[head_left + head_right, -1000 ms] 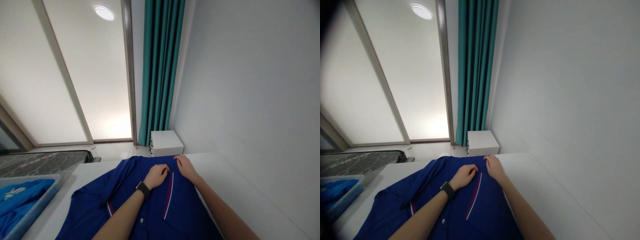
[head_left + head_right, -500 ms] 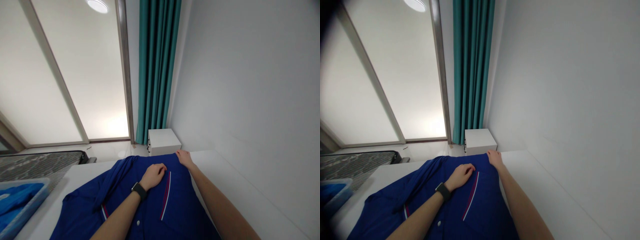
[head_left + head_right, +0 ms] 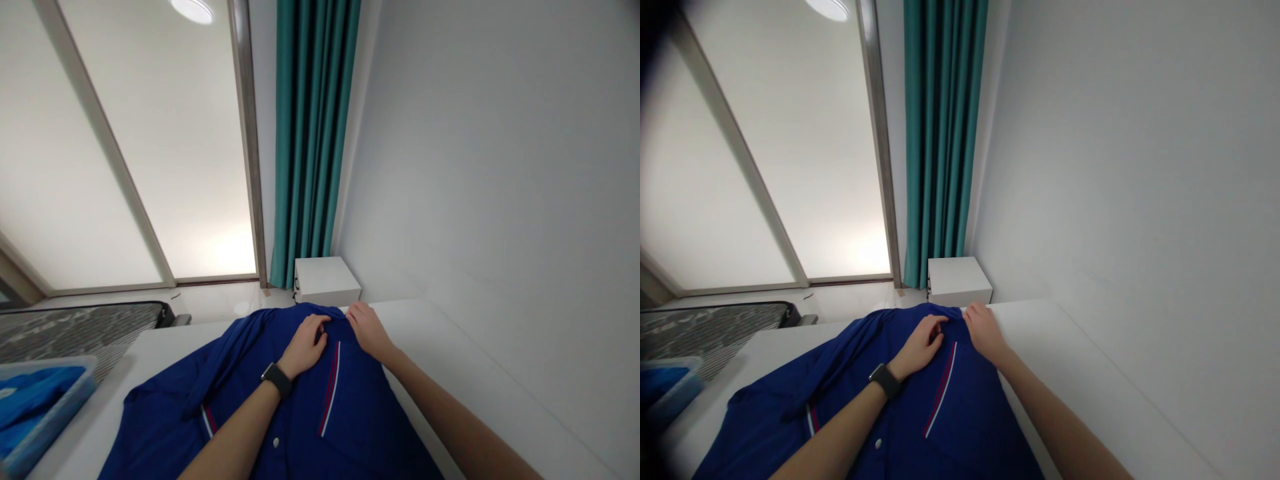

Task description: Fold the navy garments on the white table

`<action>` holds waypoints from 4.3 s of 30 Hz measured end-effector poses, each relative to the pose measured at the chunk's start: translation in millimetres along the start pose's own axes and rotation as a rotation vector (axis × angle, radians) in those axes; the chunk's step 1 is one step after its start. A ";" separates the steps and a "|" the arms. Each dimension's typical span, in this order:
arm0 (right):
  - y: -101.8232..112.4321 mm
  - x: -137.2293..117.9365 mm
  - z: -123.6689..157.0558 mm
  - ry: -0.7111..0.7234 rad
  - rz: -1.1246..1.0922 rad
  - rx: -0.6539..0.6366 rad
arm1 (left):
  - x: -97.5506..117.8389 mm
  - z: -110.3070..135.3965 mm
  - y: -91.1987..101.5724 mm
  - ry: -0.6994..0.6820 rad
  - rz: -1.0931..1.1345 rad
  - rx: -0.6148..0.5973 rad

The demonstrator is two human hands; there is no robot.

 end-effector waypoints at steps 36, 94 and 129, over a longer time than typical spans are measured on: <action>-55.5 19.2 -61.7 -0.132 -0.049 -0.114 | 0.8 -0.5 -3.1 -0.020 -0.040 -0.015; -38.9 -34.1 -4.9 0.032 -0.445 0.135 | -8.6 -0.3 3.1 0.125 -0.209 0.060; -54.8 -28.3 -3.9 0.020 -0.295 0.003 | -3.7 23.7 58.0 0.096 -0.379 -0.079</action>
Point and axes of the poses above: each hand's wrist, its own z-axis away from the middle knuckle, its own y-axis out of the back of the hand, x = y × z, the point moved 5 cm from there along -z, towards the middle knuckle, and after that the axes turned 7 degrees about -z, right-handed, at the moved point
